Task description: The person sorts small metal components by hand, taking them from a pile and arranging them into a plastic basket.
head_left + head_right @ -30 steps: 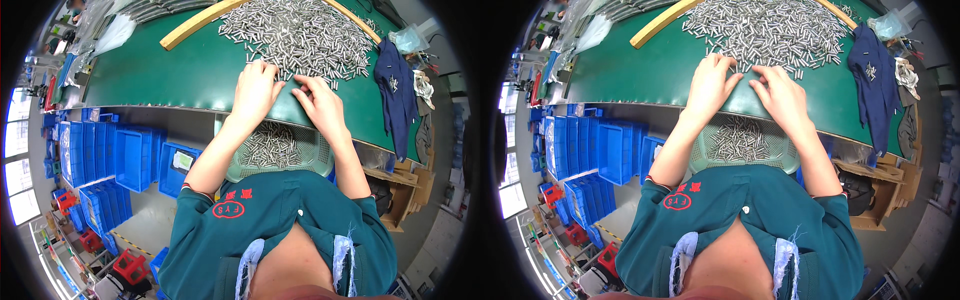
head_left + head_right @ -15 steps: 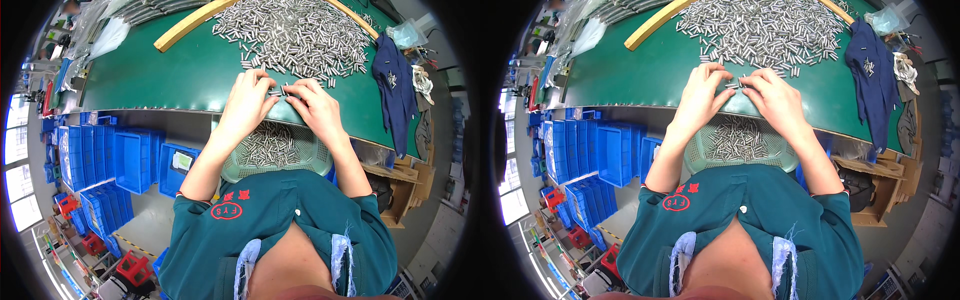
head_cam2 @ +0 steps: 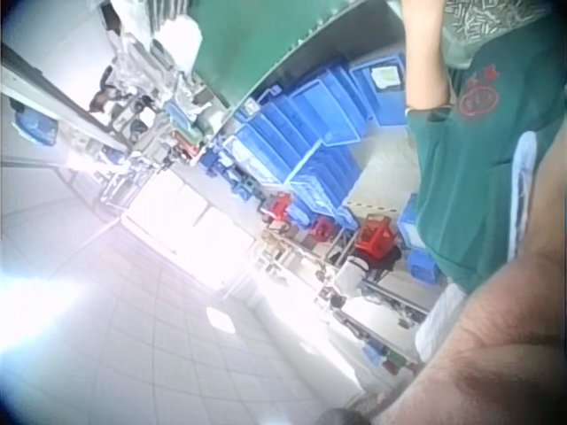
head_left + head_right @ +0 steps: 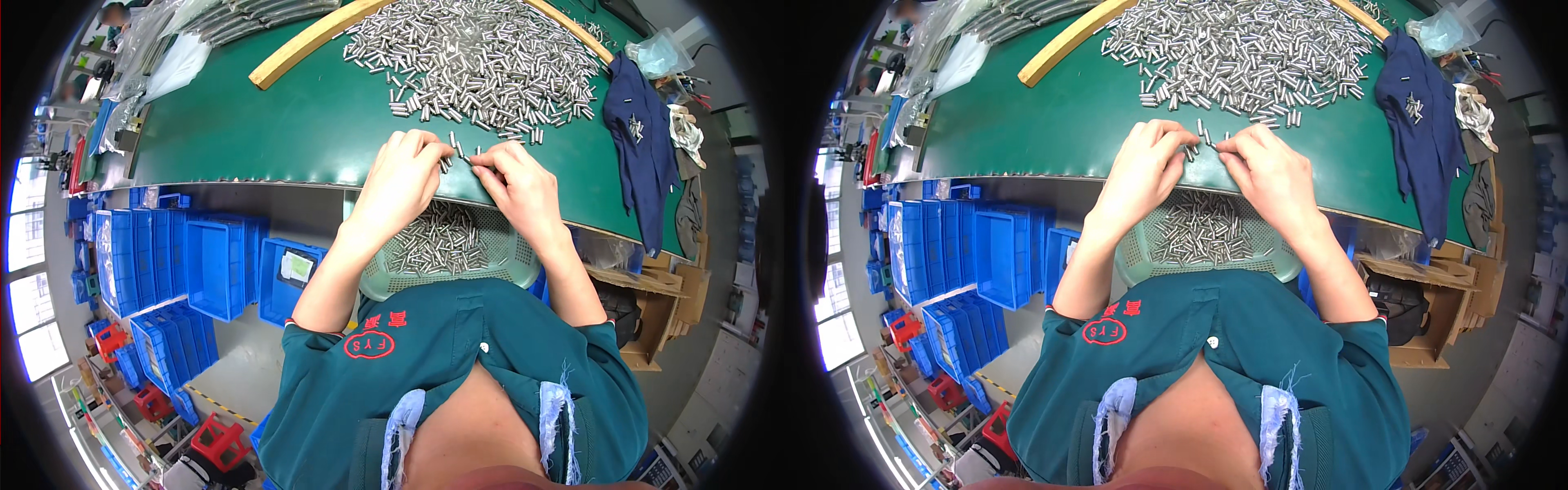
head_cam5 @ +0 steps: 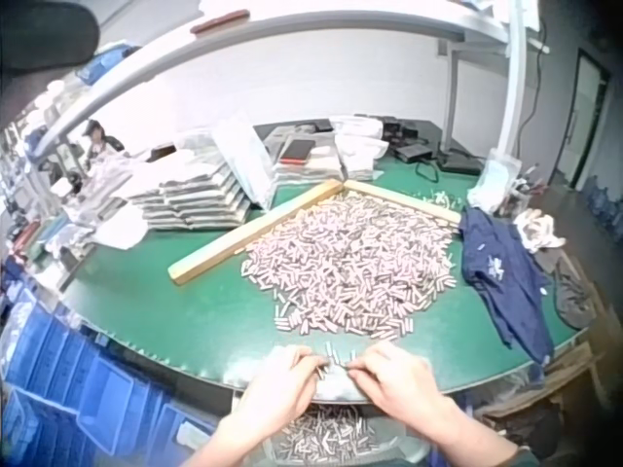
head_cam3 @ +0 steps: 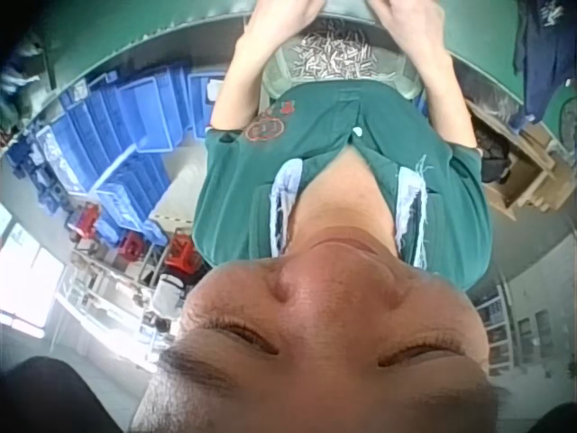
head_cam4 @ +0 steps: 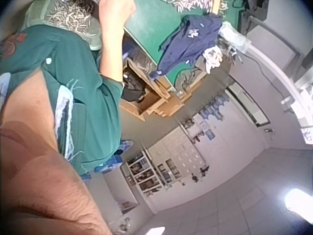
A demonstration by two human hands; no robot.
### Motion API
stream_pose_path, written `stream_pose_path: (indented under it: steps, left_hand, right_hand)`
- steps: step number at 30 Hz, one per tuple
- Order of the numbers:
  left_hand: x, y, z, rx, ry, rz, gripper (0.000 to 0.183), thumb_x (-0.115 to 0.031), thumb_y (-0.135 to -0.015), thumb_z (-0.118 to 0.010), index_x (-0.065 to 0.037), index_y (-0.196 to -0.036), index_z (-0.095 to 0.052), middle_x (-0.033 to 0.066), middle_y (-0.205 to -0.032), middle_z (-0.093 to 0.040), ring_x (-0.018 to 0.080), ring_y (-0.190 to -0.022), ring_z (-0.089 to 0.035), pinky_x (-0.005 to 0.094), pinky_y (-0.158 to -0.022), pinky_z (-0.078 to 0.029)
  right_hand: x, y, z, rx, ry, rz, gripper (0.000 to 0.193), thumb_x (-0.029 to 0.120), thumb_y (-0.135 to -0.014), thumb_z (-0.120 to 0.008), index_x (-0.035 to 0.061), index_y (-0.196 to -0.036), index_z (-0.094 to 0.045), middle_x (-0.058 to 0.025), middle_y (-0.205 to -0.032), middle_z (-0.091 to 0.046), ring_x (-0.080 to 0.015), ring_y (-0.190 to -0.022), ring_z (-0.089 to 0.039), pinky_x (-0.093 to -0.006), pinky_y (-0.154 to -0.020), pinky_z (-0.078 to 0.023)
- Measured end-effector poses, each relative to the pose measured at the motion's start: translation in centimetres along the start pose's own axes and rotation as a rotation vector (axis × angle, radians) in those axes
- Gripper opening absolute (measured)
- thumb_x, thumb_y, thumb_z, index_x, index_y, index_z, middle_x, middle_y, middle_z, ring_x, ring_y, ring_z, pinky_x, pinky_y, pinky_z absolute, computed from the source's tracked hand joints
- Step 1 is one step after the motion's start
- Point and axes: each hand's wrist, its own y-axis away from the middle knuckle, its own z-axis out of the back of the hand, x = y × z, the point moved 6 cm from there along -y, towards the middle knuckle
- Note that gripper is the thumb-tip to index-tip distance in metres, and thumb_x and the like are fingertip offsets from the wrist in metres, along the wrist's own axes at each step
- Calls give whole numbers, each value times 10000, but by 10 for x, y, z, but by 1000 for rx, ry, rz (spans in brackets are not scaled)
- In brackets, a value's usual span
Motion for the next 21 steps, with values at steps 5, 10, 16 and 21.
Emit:
stream_pose_path:
  steps: [5,10,16,21]
  left_hand:
    - [-8,3,2,-11,5,46,269,-38,-799,-632,-58,-1066,-615,103,-1007,-570,290,-936,-535,392,-848,-445]
    - [-8,7,0,-20,-43,41,240,-44,-810,-625,-51,-1049,-617,100,-1006,-573,290,-929,-539,390,-837,-446]
    - [-6,6,-1,-78,-41,79,198,-70,-809,-650,-56,-1003,-616,97,-968,-579,286,-900,-546,389,-813,-448]
    - [-8,4,-6,-114,-123,150,162,-156,-818,-674,-62,-932,-608,86,-895,-546,269,-850,-546,393,-769,-459]
  right_hand:
    - [1,-1,-3,-8,-39,6,98,193,-819,-695,123,-880,-666,-15,-832,-606,-206,-714,-642,-340,-616,-508]
    - [4,0,-6,3,-60,9,112,201,-804,-710,115,-849,-655,-17,-817,-602,-206,-695,-635,-341,-605,-503]
    - [4,4,-4,17,-44,9,133,209,-788,-724,111,-838,-648,-17,-808,-596,-203,-689,-628,-344,-599,-498]
    - [7,2,-5,11,-48,40,144,214,-784,-727,114,-846,-644,-15,-803,-594,-203,-700,-628,-346,-599,-497]
